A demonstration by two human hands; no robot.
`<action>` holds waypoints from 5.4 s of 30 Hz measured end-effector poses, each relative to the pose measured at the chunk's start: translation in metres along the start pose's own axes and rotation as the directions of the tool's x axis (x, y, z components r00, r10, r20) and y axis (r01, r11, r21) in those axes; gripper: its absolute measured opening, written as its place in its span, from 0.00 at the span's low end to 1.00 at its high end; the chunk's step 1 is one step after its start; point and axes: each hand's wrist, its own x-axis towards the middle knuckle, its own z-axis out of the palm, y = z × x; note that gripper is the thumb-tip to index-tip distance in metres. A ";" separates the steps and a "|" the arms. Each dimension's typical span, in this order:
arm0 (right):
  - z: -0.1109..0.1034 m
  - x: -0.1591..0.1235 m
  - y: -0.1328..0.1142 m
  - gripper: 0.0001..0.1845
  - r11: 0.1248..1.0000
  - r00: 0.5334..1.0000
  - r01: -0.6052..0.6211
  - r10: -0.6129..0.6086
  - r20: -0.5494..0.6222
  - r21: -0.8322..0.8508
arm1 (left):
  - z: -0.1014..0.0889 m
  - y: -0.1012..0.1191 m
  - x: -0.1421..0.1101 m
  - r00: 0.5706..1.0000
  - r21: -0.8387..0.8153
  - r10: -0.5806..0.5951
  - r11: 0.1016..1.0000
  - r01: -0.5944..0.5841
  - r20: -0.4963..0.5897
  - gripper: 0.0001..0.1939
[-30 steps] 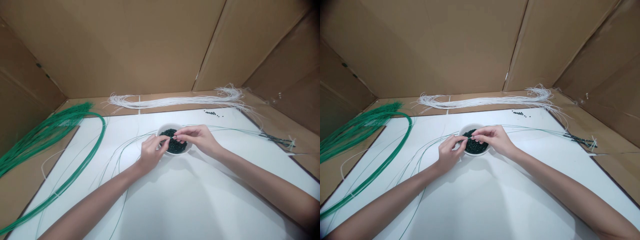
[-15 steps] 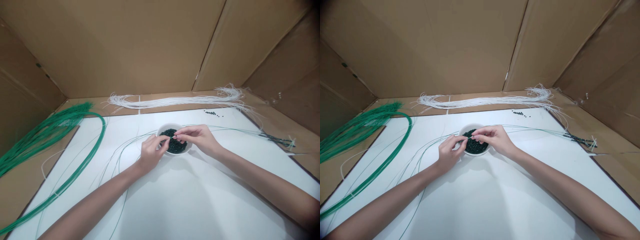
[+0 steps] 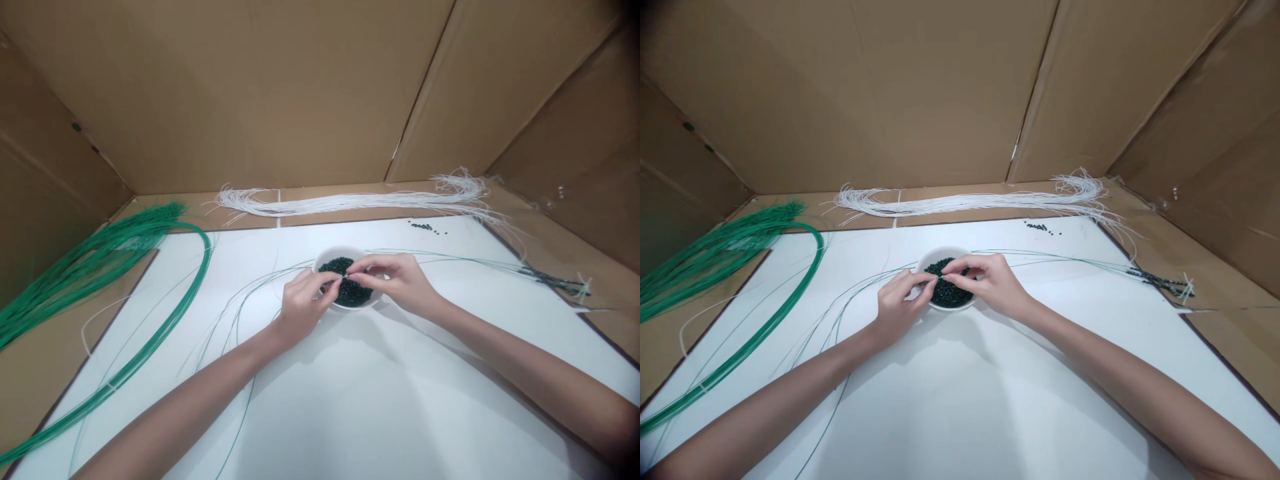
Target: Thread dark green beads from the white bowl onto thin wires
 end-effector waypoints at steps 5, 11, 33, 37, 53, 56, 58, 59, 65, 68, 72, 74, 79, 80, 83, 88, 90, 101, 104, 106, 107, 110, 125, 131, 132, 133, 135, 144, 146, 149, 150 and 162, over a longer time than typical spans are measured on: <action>0.001 0.000 0.000 0.12 1.000 1.000 -0.018 0.017 0.025 0.026 | 0.000 0.001 0.000 1.000 0.009 0.016 1.000 -0.016 -0.017 0.04; 0.002 -0.001 0.001 0.12 0.997 0.999 -0.049 0.048 0.027 0.056 | -0.001 0.001 0.001 1.000 0.017 0.030 0.999 -0.030 -0.004 0.04; 0.002 -0.001 -0.003 0.08 0.979 0.986 0.160 -0.152 0.065 -0.128 | -0.001 0.002 0.003 1.000 0.020 -0.009 1.000 0.009 0.012 0.02; 0.001 -0.001 -0.003 0.06 0.978 0.985 0.157 -0.146 0.088 -0.135 | -0.001 0.002 -0.001 0.995 0.010 -0.090 0.996 0.090 0.030 0.05; -0.015 0.008 -0.024 0.09 0.957 0.965 0.259 -0.253 0.061 -0.131 | -0.031 0.026 0.042 0.851 -0.186 -0.304 0.892 0.412 0.428 0.07; -0.018 0.007 -0.030 0.09 0.943 0.960 0.277 -0.280 0.012 -0.185 | -0.037 0.025 0.053 0.726 -0.287 -0.357 0.747 0.599 0.587 0.12; -0.020 0.006 -0.031 0.09 0.933 0.958 0.285 -0.288 0.018 -0.218 | -0.042 0.023 0.061 0.648 -0.340 -0.365 0.625 0.702 0.668 0.16; -0.021 0.006 -0.032 0.09 0.928 0.956 0.290 -0.293 0.025 -0.235 | -0.044 0.021 0.065 0.627 -0.367 -0.352 0.576 0.730 0.695 0.19; -0.025 0.007 -0.030 0.08 0.931 0.965 0.261 -0.262 0.033 -0.254 | -0.059 0.015 0.079 0.577 -0.421 -0.226 0.489 0.764 0.785 0.23; -0.028 0.008 -0.029 0.08 0.942 0.973 0.225 -0.229 0.013 -0.247 | -0.063 0.013 0.080 0.478 -0.399 -0.226 0.318 0.860 0.849 0.17; -0.033 0.009 -0.027 0.08 0.949 0.979 0.197 -0.206 -0.011 -0.245 | -0.066 0.010 0.079 0.420 -0.381 -0.238 0.193 0.904 0.876 0.18; -0.034 0.009 -0.027 0.08 0.951 0.979 0.189 -0.200 -0.023 -0.244 | -0.067 0.008 0.078 0.420 -0.386 -0.215 0.181 0.904 0.882 0.20; -0.034 0.008 -0.027 0.08 0.951 0.980 0.185 -0.199 -0.032 -0.248 | -0.066 0.011 0.079 0.410 -0.380 -0.247 0.160 0.911 0.878 0.26; -0.034 0.008 -0.027 0.08 0.950 0.980 0.185 -0.199 -0.031 -0.250 | -0.066 0.011 0.079 0.408 -0.379 -0.252 0.158 0.912 0.877 0.27; -0.034 0.009 -0.025 0.08 0.949 0.979 0.188 -0.202 -0.030 -0.252 | -0.065 0.011 0.079 0.408 -0.379 -0.249 0.157 0.912 0.878 0.26; -0.034 0.009 -0.025 0.09 0.949 0.981 0.180 -0.192 -0.024 -0.258 | -0.065 0.009 0.079 0.413 -0.383 -0.255 0.160 0.910 0.874 0.25; -0.034 0.009 -0.026 0.09 0.949 0.981 0.181 -0.193 -0.023 -0.260 | -0.066 0.010 0.079 0.407 -0.378 -0.274 0.154 0.913 0.871 0.24; -0.034 0.008 -0.029 0.08 0.949 0.980 0.178 -0.194 -0.035 -0.262 | -0.066 0.010 0.079 0.367 -0.353 -0.339 0.106 0.930 0.866 0.24; -0.033 0.008 -0.028 0.08 0.948 0.980 0.182 -0.196 -0.028 -0.260 | -0.066 0.010 0.080 0.360 -0.347 -0.330 0.099 0.933 0.873 0.24; -0.033 0.008 -0.027 0.08 0.948 0.981 0.181 -0.193 -0.021 -0.261 | -0.067 0.010 0.080 0.363 -0.349 -0.311 0.101 0.932 0.878 0.24; -0.033 0.008 -0.027 0.08 0.949 0.982 0.178 -0.190 -0.021 -0.261 | -0.067 0.010 0.080 0.367 -0.353 -0.304 0.101 0.930 0.879 0.24; -0.034 0.008 -0.026 0.08 0.948 0.984 0.168 -0.180 -0.017 -0.269 | -0.067 0.010 0.079 0.372 -0.360 -0.306 0.098 0.928 0.876 0.25; -0.034 0.010 -0.024 0.10 0.941 0.983 0.167 -0.181 -0.021 -0.293 | -0.066 0.013 0.080 0.373 -0.370 -0.338 0.076 0.926 0.864 0.26; -0.035 0.009 -0.025 0.10 0.941 0.984 0.164 -0.176 -0.016 -0.296 | -0.066 0.012 0.080 0.359 -0.354 -0.342 0.079 0.932 0.868 0.26; -0.035 0.009 -0.025 0.10 0.941 0.984 0.165 -0.177 -0.016 -0.296 | -0.066 0.012 0.080 0.359 -0.354 -0.342 0.079 0.932 0.868 0.26; -0.035 0.009 -0.024 0.10 0.941 0.984 0.166 -0.179 -0.016 -0.296 | -0.066 0.012 0.079 0.359 -0.354 -0.342 0.077 0.932 0.869 0.26; -0.034 0.010 -0.024 0.10 0.941 0.984 0.165 -0.178 -0.018 -0.296 | -0.065 0.011 0.079 0.359 -0.358 -0.343 0.068 0.931 0.868 0.26; -0.035 0.011 -0.024 0.10 0.941 0.987 0.144 -0.157 -0.020 -0.305 | -0.065 0.008 0.078 0.367 -0.373 -0.314 0.045 0.927 0.875 0.32; -0.035 0.011 -0.023 0.11 0.941 0.987 0.147 -0.161 -0.022 -0.305 | -0.065 0.008 0.078 0.372 -0.379 -0.311 0.038 0.925 0.875 0.31; -0.035 0.011 -0.022 0.12 0.942 0.986 0.150 -0.164 -0.023 -0.300 | -0.065 0.008 0.078 0.376 -0.387 -0.300 0.027 0.922 0.876 0.30; -0.035 0.011 -0.021 0.12 0.943 0.987 0.148 -0.162 -0.022 -0.298 | -0.065 0.008 0.078 0.375 -0.385 -0.298 0.026 0.923 0.878 0.30; -0.035 0.012 -0.022 0.11 0.943 0.987 0.148 -0.160 -0.017 -0.299 | -0.065 0.009 0.079 0.358 -0.366 -0.312 0.035 0.930 0.880 0.34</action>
